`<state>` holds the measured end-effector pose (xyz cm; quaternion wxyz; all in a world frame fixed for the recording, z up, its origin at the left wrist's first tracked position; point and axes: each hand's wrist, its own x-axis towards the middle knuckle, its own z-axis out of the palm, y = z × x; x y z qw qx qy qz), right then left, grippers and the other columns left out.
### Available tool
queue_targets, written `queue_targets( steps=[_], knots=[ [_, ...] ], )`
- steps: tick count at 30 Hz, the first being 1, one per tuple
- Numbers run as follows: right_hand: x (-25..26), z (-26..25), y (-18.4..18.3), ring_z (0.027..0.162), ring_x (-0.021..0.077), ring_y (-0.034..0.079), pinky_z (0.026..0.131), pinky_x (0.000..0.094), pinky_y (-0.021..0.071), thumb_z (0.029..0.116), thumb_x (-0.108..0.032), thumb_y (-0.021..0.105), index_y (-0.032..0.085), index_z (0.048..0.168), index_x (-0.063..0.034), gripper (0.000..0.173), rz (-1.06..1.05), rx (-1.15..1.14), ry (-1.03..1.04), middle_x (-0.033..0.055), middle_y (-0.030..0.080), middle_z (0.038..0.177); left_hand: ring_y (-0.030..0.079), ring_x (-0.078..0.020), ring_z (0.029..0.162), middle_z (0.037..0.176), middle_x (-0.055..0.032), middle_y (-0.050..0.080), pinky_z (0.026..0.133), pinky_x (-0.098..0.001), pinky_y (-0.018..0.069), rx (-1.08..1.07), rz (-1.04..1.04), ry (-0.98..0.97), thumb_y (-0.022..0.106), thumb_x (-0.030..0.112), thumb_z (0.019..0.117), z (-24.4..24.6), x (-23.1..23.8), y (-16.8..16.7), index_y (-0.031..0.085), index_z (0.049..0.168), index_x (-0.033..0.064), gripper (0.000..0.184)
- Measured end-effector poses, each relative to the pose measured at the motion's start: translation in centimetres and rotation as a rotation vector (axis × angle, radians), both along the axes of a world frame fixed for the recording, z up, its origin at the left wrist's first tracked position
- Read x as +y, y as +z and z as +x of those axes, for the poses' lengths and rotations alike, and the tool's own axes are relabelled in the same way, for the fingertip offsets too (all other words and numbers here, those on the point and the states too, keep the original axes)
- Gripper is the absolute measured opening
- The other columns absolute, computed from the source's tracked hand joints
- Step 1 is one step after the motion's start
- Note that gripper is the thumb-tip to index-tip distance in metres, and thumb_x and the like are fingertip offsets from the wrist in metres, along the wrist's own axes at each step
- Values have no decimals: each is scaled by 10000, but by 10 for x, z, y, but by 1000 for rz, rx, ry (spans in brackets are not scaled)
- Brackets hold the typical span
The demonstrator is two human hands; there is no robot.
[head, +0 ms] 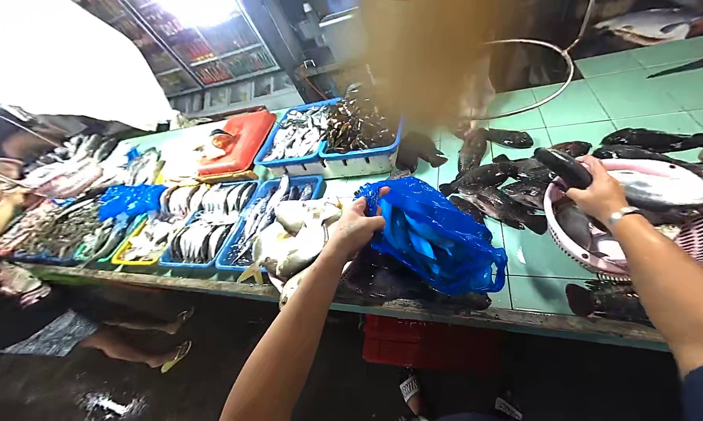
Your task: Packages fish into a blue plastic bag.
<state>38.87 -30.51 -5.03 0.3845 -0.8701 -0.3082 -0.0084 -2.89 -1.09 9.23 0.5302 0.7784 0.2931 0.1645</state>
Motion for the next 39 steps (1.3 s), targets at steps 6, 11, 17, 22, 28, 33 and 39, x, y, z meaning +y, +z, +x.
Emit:
queue_targets(
  steps=[6, 11, 17, 22, 28, 33, 39],
  knots=[
    [3, -102, 123, 1102, 293, 654, 893, 573, 526, 734, -10, 626, 558, 1433, -139, 713, -99, 173, 565, 149, 667, 1261, 622, -146, 891, 1054, -78, 642, 761, -337, 540, 39, 38, -105, 638, -17, 832, -1, 10, 1, 518, 1472, 111, 664],
    [69, -208, 128, 975, 225, 676, 804, 461, 580, 757, 21, 637, 632, 1331, -102, 588, -261, 547, 860, 111, 690, 1194, 634, -141, 850, 964, -77, 654, 746, -355, 540, 71, 127, -294, 667, 4, 793, 3, 21, 4, 599, 1231, 10, 444],
    [180, -229, 60, 1084, 455, 659, 925, 698, 507, 907, -210, 749, 623, 1294, -3, 457, -310, 233, 395, 283, 675, 1152, 605, -70, 857, 1057, -18, 650, 744, -257, 519, 13, 66, -499, 660, 5, 770, -3, 18, 6, 445, 1546, 157, 820],
    [109, -206, 68, 934, 217, 731, 884, 480, 599, 957, -110, 564, 747, 1106, -39, 246, 58, -85, 553, 107, 755, 1059, 545, -97, 654, 902, -3, 621, 517, -264, 465, -89, 40, -540, 655, 69, 769, -7, 25, -17, 455, 1548, 282, 833],
    [-20, -36, 39, 1318, 537, 486, 1039, 729, 425, 814, -43, 750, 582, 1385, -24, 595, -442, -255, -39, 319, 542, 1383, 586, -66, 743, 928, 35, 611, 624, -246, 534, -148, -135, -419, 687, 56, 749, 8, 18, -33, 430, 1557, 310, 885],
    [-80, 48, -21, 1368, 672, 333, 1044, 897, 191, 678, 27, 851, 378, 1577, -79, 1022, -659, -199, -145, 426, 419, 1461, 602, -55, 750, 931, 45, 602, 657, -245, 561, -164, -199, -208, 652, 19, 752, 14, -9, -33, 364, 1577, 331, 928],
    [-81, 31, 14, 959, 619, 636, 712, 799, 470, 806, -150, 803, 571, 1370, -94, 613, -603, -81, -49, 378, 660, 1031, 603, -87, 770, 906, 17, 598, 663, -260, 548, -86, -126, -96, 590, -63, 815, 15, -36, -10, 452, 1541, 235, 796]
  ],
)
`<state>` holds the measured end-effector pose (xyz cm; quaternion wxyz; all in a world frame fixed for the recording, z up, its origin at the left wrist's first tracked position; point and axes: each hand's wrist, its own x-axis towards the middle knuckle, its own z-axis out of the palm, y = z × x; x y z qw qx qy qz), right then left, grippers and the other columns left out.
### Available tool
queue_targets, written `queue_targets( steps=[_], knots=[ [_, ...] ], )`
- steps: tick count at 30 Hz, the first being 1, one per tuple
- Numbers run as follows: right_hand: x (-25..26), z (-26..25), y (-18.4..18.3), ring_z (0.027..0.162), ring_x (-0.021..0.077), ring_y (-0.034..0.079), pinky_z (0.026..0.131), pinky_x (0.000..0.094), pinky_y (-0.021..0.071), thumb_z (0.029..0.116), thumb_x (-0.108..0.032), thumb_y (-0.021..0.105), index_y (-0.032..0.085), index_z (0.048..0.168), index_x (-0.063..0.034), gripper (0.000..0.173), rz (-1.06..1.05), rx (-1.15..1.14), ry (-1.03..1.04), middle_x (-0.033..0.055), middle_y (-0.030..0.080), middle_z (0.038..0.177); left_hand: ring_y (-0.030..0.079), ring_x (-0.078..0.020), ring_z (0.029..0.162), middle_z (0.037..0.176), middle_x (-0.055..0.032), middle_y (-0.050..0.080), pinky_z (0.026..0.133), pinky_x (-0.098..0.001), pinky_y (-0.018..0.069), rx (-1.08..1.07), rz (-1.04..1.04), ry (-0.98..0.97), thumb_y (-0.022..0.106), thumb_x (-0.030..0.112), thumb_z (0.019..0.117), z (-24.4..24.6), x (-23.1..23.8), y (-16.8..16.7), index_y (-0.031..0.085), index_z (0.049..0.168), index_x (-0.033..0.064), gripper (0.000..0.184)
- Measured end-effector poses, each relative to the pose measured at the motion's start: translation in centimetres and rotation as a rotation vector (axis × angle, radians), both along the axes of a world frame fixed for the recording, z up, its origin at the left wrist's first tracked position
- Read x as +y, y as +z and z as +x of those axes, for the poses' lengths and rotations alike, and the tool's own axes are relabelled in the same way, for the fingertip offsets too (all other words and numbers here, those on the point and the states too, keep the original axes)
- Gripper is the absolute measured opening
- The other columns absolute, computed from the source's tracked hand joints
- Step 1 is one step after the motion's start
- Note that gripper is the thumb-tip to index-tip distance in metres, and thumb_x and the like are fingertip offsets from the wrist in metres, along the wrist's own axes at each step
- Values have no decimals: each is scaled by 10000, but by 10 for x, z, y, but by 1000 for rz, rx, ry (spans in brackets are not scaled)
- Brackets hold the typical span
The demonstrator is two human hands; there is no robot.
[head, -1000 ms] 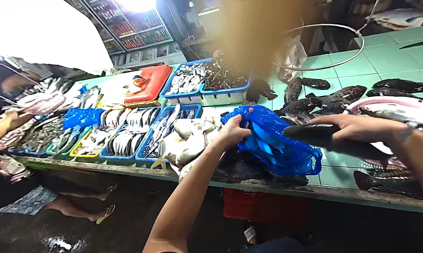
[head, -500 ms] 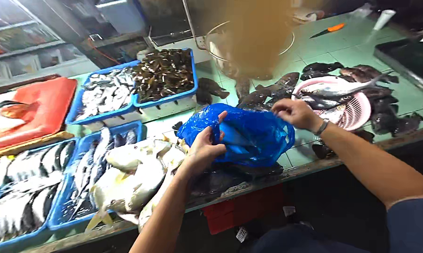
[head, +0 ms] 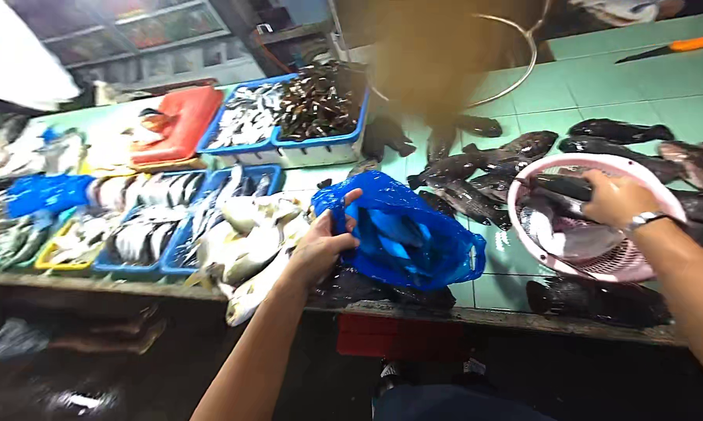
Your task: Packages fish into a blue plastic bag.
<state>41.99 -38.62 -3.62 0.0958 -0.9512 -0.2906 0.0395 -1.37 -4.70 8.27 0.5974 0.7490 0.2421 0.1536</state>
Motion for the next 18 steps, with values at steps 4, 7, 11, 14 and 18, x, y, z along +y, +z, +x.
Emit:
queue_targets(
  steps=[4, 7, 11, 14, 18],
  knots=[
    [7, -58, 65, 799, 407, 680, 676, 681, 510, 810, -117, 808, 646, 1294, -152, 511, 230, 257, 276, 195, 709, 935, 612, -99, 857, 961, -3, 604, 756, -285, 552, 62, 64, -51, 607, -48, 834, 1, 2, 6, 459, 1543, 213, 770],
    [45, -136, 117, 746, 238, 673, 671, 529, 553, 686, -115, 740, 685, 1170, -106, 487, 321, 588, 475, 85, 706, 882, 614, -91, 859, 986, -10, 618, 751, -271, 547, 76, 75, -116, 606, -41, 851, 0, 5, 8, 452, 1541, 206, 748],
    [136, -188, 99, 785, 199, 647, 716, 433, 565, 819, -19, 612, 646, 1214, -24, 397, 285, 1024, 651, 121, 688, 955, 617, -104, 813, 972, -1, 644, 689, -309, 552, 71, 140, -202, 626, 30, 879, -11, 11, -1, 455, 1544, 297, 736],
    [215, -206, 52, 865, 281, 662, 810, 545, 546, 923, -142, 688, 678, 1119, 36, 266, 379, 941, 469, 183, 692, 962, 609, -91, 773, 957, 16, 628, 646, -286, 549, 35, 105, -255, 641, 44, 859, -4, 18, -8, 442, 1541, 307, 758],
    [214, -200, 44, 863, 287, 726, 789, 482, 624, 972, -131, 661, 558, 1321, 37, 401, 767, 990, 454, 198, 709, 1061, 632, -125, 861, 1023, -13, 628, 746, -340, 584, -26, 6, -244, 629, 33, 814, 4, 29, -14, 393, 1573, 319, 845]
  ],
)
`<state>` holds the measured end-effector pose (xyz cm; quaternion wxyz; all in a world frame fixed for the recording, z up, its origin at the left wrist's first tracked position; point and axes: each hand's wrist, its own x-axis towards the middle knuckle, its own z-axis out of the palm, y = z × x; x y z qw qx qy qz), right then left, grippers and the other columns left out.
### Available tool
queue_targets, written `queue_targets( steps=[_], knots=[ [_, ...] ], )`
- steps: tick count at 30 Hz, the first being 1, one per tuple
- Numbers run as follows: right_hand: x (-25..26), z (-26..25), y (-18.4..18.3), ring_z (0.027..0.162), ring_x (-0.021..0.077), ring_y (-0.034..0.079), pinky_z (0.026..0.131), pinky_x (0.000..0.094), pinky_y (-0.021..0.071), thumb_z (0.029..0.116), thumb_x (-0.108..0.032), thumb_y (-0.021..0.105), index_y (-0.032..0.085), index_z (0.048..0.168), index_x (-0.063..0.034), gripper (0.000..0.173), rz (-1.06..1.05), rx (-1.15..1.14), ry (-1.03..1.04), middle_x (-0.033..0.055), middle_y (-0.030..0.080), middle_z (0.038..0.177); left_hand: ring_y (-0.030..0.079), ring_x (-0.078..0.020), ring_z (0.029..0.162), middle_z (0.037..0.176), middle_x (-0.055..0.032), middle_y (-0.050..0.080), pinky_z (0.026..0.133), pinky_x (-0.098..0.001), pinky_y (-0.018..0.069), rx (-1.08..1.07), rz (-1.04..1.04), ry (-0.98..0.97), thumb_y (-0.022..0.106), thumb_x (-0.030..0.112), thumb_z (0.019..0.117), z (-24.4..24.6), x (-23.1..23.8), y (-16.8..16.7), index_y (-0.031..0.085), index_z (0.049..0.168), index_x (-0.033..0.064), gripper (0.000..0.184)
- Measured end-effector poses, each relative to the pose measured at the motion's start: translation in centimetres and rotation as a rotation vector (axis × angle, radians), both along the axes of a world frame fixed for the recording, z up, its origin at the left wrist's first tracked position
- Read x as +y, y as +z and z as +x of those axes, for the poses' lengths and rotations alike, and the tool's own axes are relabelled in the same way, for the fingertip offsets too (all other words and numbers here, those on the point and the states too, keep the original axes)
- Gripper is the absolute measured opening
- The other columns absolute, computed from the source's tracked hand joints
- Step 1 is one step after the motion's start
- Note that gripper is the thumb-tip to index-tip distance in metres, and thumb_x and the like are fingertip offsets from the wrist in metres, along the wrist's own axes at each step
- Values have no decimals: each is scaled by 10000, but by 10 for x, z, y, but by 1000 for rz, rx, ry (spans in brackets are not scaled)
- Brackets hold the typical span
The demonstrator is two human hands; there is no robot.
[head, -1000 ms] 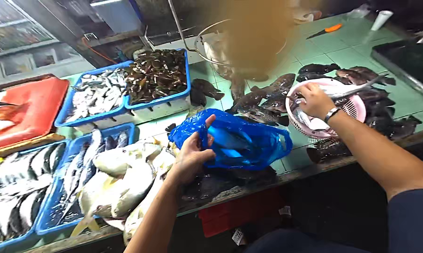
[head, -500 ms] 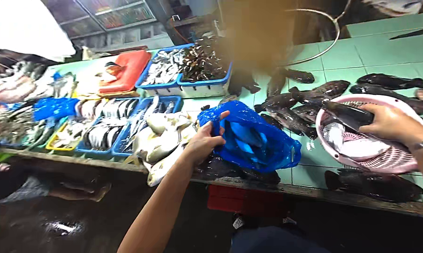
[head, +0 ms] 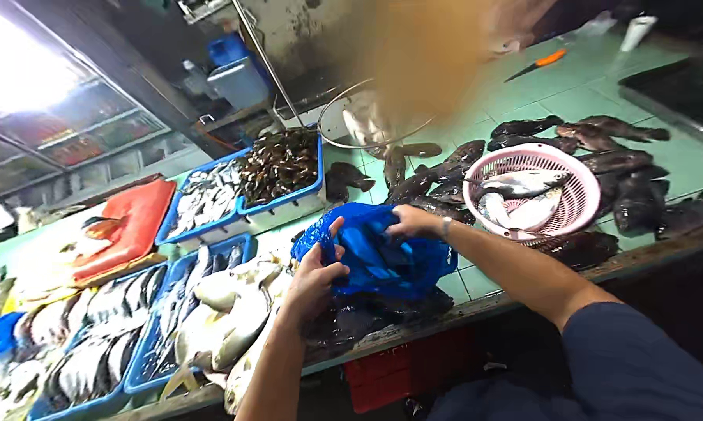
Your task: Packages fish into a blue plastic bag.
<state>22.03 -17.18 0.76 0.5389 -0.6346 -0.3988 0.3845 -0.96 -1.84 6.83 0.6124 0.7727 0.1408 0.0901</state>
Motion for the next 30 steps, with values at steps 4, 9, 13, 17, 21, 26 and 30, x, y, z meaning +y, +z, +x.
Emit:
queue_targets(
  steps=[4, 9, 13, 17, 21, 26, 30],
  knots=[
    [-109, 84, 3, 911, 251, 727, 837, 444, 622, 950, -106, 527, 631, 1250, 10, 338, 127, -92, -82, 152, 729, 1094, 636, -101, 833, 960, 7, 633, 744, -301, 583, -2, -51, 37, 655, 24, 787, -4, -4, -6, 436, 1551, 275, 834],
    [-190, 210, -74, 1409, 597, 346, 1049, 813, 325, 748, -110, 857, 471, 1509, -39, 856, -769, -803, -458, 374, 405, 1511, 630, -79, 820, 968, 22, 627, 746, -267, 579, 20, -50, 45, 671, 59, 779, 8, -7, -9, 421, 1559, 272, 846],
    [-200, 237, -103, 1422, 578, 335, 1072, 809, 276, 676, -151, 907, 473, 1488, -11, 931, -840, -1039, -403, 372, 410, 1498, 634, -80, 825, 954, 24, 623, 759, -266, 584, 47, -39, 106, 661, 49, 786, 13, -18, -7, 419, 1556, 243, 830],
    [-196, 247, -102, 1381, 598, 375, 1041, 811, 311, 654, -213, 934, 479, 1497, -60, 970, -872, -1005, -304, 379, 437, 1471, 637, -81, 826, 939, 30, 633, 754, -267, 580, 93, 8, 150, 652, 51, 773, 15, -29, -13, 451, 1542, 269, 824],
    [-203, 248, -88, 1171, 588, 568, 865, 769, 469, 688, -205, 916, 490, 1471, -82, 900, -915, -1003, -238, 362, 560, 1329, 634, -80, 795, 904, 30, 627, 739, -278, 583, 111, 28, 197, 649, 50, 779, 14, -37, -11, 464, 1527, 269, 801],
    [-228, 269, -71, 1139, 516, 621, 970, 751, 449, 700, -211, 946, 647, 1270, 14, 682, -720, -855, -265, 315, 668, 1167, 640, -111, 828, 957, 9, 619, 749, -341, 599, 97, -45, 223, 621, 23, 811, -1, -25, -10, 451, 1524, 306, 786],
    [-258, 246, -29, 1088, 462, 647, 964, 709, 479, 670, -189, 955, 616, 1296, 17, 741, -360, -645, -558, 296, 674, 1142, 626, -106, 814, 952, 18, 594, 727, -342, 595, 73, -62, 214, 578, 24, 875, -2, -24, -3, 458, 1516, 290, 704]
  ],
)
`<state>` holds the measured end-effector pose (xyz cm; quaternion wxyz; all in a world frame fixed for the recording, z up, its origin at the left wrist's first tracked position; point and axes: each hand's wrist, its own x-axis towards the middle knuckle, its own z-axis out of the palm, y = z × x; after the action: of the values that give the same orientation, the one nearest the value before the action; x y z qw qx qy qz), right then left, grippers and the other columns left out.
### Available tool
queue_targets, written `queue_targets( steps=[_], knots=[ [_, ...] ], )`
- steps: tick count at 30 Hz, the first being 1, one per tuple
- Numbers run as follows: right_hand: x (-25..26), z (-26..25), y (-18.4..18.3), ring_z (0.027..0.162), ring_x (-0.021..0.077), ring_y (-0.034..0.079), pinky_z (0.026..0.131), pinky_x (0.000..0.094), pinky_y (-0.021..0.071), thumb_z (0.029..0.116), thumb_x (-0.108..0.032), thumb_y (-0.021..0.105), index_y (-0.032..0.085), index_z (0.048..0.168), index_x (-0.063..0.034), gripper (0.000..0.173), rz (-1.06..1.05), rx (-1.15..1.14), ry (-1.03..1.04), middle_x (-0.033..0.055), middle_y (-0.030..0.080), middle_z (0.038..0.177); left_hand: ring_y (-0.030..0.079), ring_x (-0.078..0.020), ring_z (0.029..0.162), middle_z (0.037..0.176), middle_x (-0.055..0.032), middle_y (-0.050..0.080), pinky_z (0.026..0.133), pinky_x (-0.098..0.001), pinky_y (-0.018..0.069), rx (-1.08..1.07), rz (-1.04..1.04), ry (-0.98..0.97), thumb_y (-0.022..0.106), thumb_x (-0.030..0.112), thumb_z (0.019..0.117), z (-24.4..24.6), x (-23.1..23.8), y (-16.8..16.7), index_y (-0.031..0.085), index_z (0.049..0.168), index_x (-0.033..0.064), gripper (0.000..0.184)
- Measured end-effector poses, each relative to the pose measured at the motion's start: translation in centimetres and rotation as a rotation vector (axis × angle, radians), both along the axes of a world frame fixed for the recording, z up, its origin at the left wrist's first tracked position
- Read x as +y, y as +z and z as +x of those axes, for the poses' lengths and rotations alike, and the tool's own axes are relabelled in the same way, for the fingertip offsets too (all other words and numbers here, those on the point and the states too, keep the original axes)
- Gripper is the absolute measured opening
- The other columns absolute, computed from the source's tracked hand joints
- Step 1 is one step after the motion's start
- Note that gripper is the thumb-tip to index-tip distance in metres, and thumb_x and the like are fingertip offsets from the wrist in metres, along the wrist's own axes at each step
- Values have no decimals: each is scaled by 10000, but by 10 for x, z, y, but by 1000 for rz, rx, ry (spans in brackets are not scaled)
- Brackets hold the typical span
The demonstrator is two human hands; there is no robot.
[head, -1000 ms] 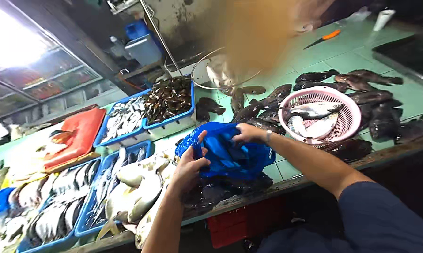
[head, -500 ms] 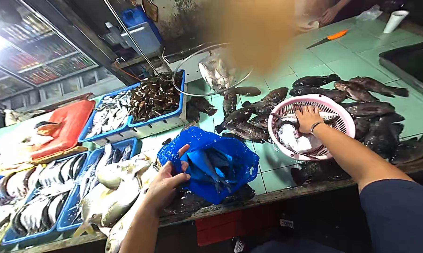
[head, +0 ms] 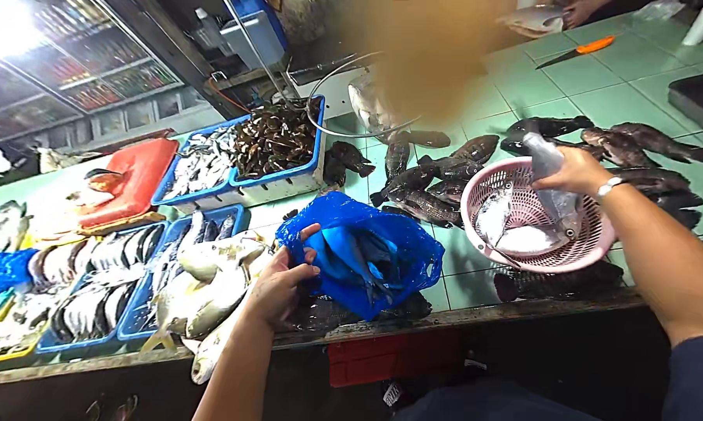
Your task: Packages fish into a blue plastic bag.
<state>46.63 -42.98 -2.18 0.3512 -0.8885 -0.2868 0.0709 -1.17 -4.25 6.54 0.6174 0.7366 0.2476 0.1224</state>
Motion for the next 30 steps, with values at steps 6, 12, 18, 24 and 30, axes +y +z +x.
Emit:
queue_targets(
  steps=[6, 12, 18, 24, 30],
  knots=[
    [34, -126, 76, 961, 46, 695, 912, 312, 613, 688, -174, 915, 615, 1215, -111, 610, 743, 50, 122, -40, 709, 1059, 603, -96, 801, 950, 19, 610, 697, -304, 564, -43, 25, -183, 565, 28, 896, -5, 20, 11, 499, 1499, 242, 643],
    [179, -230, 101, 799, 120, 725, 759, 370, 641, 655, -253, 931, 705, 1074, -55, 516, 724, 154, 512, 32, 752, 906, 589, -68, 722, 934, 1, 615, 622, -249, 536, 13, 29, -290, 538, 10, 875, 2, 29, 24, 439, 1543, 218, 707],
    [310, -273, 46, 1163, 245, 620, 1027, 412, 522, 844, -70, 772, 684, 1206, 13, 382, 806, -164, 813, 172, 656, 1228, 671, -191, 961, 1209, -95, 657, 761, -389, 596, 120, -8, -187, 556, 15, 875, 20, 51, 51, 450, 1524, 200, 684],
    [177, -191, -6, 1137, 296, 660, 1024, 473, 536, 884, 19, 624, 742, 1050, 4, 205, 396, -396, 409, 174, 705, 1143, 657, -167, 895, 1091, -72, 638, 724, -366, 589, 113, -23, -124, 533, -15, 887, 12, 53, 43, 422, 1555, 253, 728],
    [103, -79, -58, 1261, 534, 552, 1039, 714, 412, 886, -644, 694, 638, 1212, 152, 861, -429, 267, -279, 391, 589, 1289, 652, -141, 816, 1017, -45, 647, 672, -342, 582, 101, 66, -63, 554, 9, 856, 10, 32, 30, 458, 1537, 254, 730]
  ],
)
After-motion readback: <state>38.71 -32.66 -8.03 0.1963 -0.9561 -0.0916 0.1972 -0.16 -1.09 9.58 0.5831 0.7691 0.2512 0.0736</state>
